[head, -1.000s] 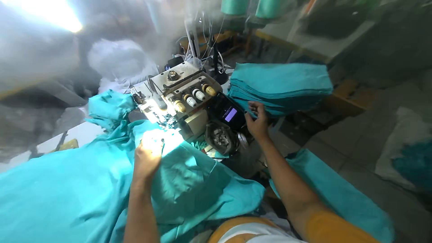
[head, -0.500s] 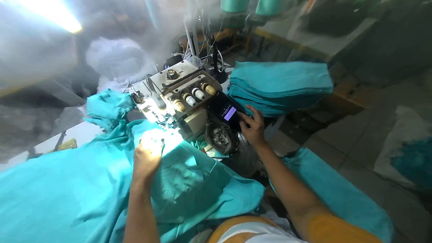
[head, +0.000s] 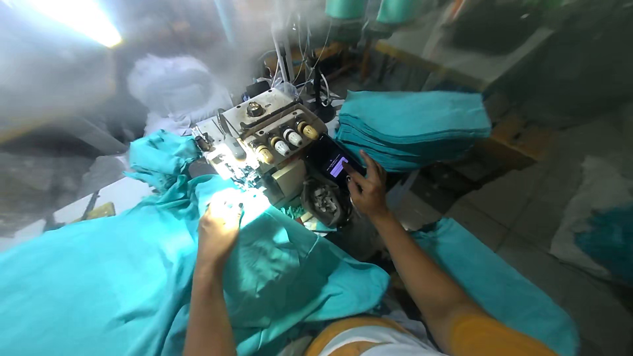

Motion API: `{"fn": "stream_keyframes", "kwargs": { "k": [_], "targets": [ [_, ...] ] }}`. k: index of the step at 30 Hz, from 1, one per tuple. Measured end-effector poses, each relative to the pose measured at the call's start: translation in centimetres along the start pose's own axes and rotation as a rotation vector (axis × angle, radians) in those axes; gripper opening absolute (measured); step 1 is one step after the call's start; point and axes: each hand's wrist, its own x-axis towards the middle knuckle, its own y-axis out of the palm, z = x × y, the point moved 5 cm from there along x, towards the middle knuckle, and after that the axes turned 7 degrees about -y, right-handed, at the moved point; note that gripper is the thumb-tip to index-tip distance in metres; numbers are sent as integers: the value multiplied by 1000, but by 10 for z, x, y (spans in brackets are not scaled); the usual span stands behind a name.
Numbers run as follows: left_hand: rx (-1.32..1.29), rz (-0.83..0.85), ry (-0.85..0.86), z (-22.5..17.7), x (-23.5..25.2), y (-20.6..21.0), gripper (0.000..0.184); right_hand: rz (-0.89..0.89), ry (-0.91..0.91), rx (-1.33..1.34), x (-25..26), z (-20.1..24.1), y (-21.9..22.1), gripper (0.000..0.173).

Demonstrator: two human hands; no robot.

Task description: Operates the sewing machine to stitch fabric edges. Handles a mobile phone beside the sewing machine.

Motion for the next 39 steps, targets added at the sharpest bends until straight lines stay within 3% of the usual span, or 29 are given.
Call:
{"fn": "stream_keyframes", "kwargs": {
  "k": [28, 39],
  "targets": [
    [-12, 12, 24, 2, -1, 0, 23, 75, -33, -52, 7, 22, 12, 36],
    [-5, 1, 40, 1, -1, -1, 23, 110, 69, -103, 13, 14, 8, 45]
  ]
}}
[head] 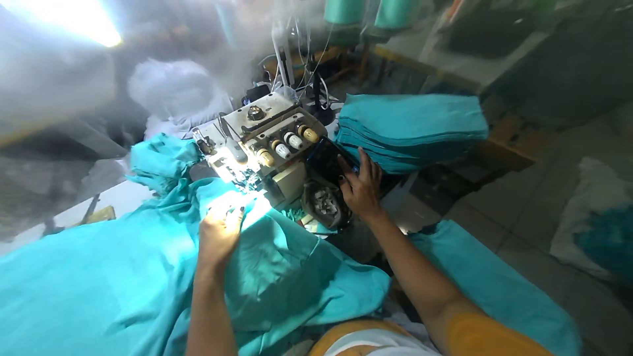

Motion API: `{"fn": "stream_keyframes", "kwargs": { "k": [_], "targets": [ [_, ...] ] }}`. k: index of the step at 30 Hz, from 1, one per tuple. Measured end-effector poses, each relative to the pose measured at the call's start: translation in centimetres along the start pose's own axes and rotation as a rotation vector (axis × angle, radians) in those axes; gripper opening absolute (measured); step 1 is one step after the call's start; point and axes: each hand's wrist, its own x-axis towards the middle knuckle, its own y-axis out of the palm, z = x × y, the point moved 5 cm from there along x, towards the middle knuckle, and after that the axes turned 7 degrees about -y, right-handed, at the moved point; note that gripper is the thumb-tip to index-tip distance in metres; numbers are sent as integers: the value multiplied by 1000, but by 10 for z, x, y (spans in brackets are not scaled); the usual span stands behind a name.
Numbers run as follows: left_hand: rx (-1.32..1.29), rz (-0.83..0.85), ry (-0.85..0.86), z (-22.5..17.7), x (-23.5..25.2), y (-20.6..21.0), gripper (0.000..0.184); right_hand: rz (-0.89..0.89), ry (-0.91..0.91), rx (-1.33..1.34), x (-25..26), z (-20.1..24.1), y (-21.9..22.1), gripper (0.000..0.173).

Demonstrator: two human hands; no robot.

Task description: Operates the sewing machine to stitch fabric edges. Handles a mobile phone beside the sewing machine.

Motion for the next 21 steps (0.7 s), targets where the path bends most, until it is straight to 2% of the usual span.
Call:
{"fn": "stream_keyframes", "kwargs": {
  "k": [7, 11, 14, 17, 18, 21],
  "targets": [
    [6, 9, -15, 1, -1, 0, 23, 44, 41, 11, 4, 2, 2, 44],
    [-1, 110, 0, -1, 2, -2, 29, -33, -21, 88, 0, 10, -8, 44],
    [-11, 198, -44, -4, 6, -6, 28, -117, -109, 311, -10, 47, -11, 34],
    [-107, 177, -12, -3, 5, -11, 19, -113, -208, 650, -11, 105, -9, 20],
    [-152, 186, 27, -4, 0, -15, 16, -89, -218, 765, -10, 121, -7, 21],
    [-353, 333, 239, -15, -22, -31, 15, 98, -208, 1010, -7, 156, -5, 46]
  ]
}}
